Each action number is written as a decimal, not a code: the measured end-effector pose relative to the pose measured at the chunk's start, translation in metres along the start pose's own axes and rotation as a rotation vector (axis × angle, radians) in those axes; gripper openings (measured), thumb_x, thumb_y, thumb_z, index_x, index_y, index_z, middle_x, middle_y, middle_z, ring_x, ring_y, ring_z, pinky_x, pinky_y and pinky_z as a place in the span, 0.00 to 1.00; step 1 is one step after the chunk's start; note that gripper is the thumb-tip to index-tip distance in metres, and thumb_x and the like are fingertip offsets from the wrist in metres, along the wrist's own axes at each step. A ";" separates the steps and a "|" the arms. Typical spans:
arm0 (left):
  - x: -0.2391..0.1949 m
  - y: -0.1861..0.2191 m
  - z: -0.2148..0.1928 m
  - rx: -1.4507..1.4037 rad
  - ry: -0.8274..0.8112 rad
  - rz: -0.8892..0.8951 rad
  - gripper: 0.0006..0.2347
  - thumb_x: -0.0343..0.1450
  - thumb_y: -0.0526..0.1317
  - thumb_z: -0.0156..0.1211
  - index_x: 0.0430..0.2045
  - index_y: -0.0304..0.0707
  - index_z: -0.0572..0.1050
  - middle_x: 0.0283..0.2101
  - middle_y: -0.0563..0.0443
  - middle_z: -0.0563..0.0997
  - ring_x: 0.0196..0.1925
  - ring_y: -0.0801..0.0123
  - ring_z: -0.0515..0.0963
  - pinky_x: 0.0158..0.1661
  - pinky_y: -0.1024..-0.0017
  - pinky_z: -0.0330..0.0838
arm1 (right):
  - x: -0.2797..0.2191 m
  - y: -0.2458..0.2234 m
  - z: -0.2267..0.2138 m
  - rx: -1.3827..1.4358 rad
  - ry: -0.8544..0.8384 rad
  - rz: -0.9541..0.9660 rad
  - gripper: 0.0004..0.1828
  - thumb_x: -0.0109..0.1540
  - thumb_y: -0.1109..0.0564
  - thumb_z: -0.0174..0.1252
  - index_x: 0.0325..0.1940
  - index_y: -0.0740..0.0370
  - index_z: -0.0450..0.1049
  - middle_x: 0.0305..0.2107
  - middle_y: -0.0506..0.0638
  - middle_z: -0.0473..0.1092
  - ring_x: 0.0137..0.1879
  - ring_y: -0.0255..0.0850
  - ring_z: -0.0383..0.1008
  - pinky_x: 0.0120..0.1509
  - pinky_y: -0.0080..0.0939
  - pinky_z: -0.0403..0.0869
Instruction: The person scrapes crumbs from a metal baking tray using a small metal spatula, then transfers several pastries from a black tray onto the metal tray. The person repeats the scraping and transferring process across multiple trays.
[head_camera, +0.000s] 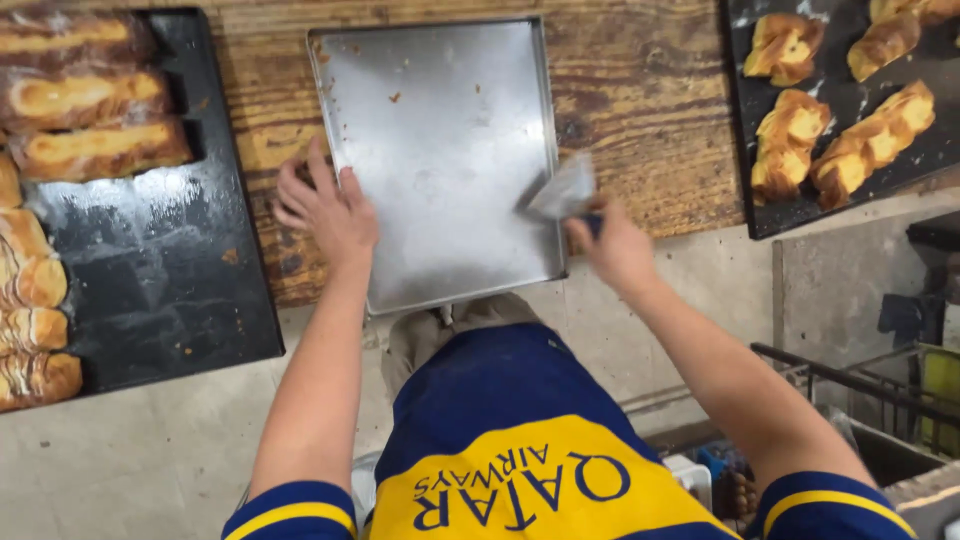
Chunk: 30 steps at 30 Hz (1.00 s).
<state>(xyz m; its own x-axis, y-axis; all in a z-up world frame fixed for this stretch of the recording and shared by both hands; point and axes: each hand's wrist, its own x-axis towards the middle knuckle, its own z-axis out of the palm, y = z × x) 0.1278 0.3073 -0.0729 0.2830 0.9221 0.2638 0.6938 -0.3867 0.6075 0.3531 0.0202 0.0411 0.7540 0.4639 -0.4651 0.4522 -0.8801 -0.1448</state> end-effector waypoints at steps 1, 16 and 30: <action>-0.001 -0.004 0.003 -0.004 0.012 0.012 0.25 0.80 0.61 0.29 0.67 0.55 0.65 0.59 0.43 0.61 0.67 0.49 0.57 0.61 0.39 0.39 | 0.013 0.009 -0.002 0.009 0.014 -0.004 0.30 0.67 0.29 0.53 0.62 0.49 0.64 0.42 0.65 0.78 0.51 0.62 0.79 0.54 0.63 0.76; -0.121 -0.002 -0.059 -0.438 -0.179 -0.473 0.15 0.79 0.42 0.47 0.60 0.41 0.60 0.57 0.41 0.56 0.63 0.45 0.59 0.65 0.48 0.50 | 0.020 -0.021 0.025 0.035 0.450 -0.197 0.37 0.62 0.39 0.62 0.63 0.70 0.69 0.53 0.70 0.68 0.57 0.66 0.74 0.57 0.63 0.75; -0.056 0.106 -0.133 -0.720 -0.729 -1.019 0.37 0.75 0.66 0.33 0.76 0.44 0.43 0.78 0.35 0.40 0.80 0.44 0.39 0.74 0.46 0.31 | 0.015 -0.062 -0.050 0.764 0.060 0.162 0.31 0.72 0.37 0.46 0.62 0.65 0.76 0.56 0.65 0.73 0.67 0.58 0.69 0.66 0.61 0.69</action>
<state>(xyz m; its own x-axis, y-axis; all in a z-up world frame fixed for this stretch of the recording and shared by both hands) 0.0973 0.2136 0.0759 0.2987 0.5102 -0.8065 0.3803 0.7115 0.5909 0.3602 0.0872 0.0870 0.8166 0.3093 -0.4872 -0.1025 -0.7531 -0.6499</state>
